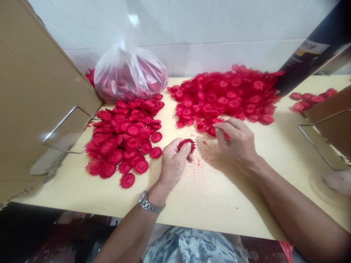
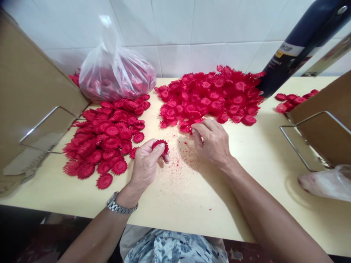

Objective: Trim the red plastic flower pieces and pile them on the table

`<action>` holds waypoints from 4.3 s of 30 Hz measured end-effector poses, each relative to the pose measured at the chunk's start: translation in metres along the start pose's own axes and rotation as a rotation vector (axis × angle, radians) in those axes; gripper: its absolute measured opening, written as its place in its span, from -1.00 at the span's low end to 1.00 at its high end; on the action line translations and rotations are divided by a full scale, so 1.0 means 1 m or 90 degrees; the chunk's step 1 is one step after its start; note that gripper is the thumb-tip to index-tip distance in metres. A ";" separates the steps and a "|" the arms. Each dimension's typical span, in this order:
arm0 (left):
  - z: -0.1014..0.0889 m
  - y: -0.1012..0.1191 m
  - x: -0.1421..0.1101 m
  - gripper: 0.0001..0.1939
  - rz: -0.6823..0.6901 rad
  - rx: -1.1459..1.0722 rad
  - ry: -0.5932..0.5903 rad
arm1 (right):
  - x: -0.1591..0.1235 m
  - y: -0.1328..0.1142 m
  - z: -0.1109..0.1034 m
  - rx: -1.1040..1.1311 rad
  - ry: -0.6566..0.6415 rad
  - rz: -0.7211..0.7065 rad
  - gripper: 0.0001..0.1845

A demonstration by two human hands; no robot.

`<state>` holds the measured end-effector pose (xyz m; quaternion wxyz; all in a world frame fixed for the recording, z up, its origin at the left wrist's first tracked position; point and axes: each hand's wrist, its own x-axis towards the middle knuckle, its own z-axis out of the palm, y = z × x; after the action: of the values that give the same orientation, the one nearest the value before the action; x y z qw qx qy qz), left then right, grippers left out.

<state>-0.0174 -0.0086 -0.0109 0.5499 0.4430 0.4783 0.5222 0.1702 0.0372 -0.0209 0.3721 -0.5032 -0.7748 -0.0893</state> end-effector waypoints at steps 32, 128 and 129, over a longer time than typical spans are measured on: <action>-0.002 0.000 -0.004 -0.62 0.036 0.176 -0.154 | 0.005 -0.051 -0.013 0.329 -0.111 -0.054 -0.84; 0.001 0.004 0.000 -0.88 -0.059 -0.054 -0.056 | 0.007 0.012 -0.006 -0.026 0.034 0.155 -0.79; 0.001 0.003 0.000 -0.88 -0.063 -0.064 -0.055 | 0.006 0.008 -0.007 -0.012 0.045 0.140 -0.78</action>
<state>-0.0173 -0.0081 -0.0075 0.6172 0.4125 0.4484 0.4979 0.1792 0.0425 -0.0139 0.4019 -0.5850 -0.7007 -0.0725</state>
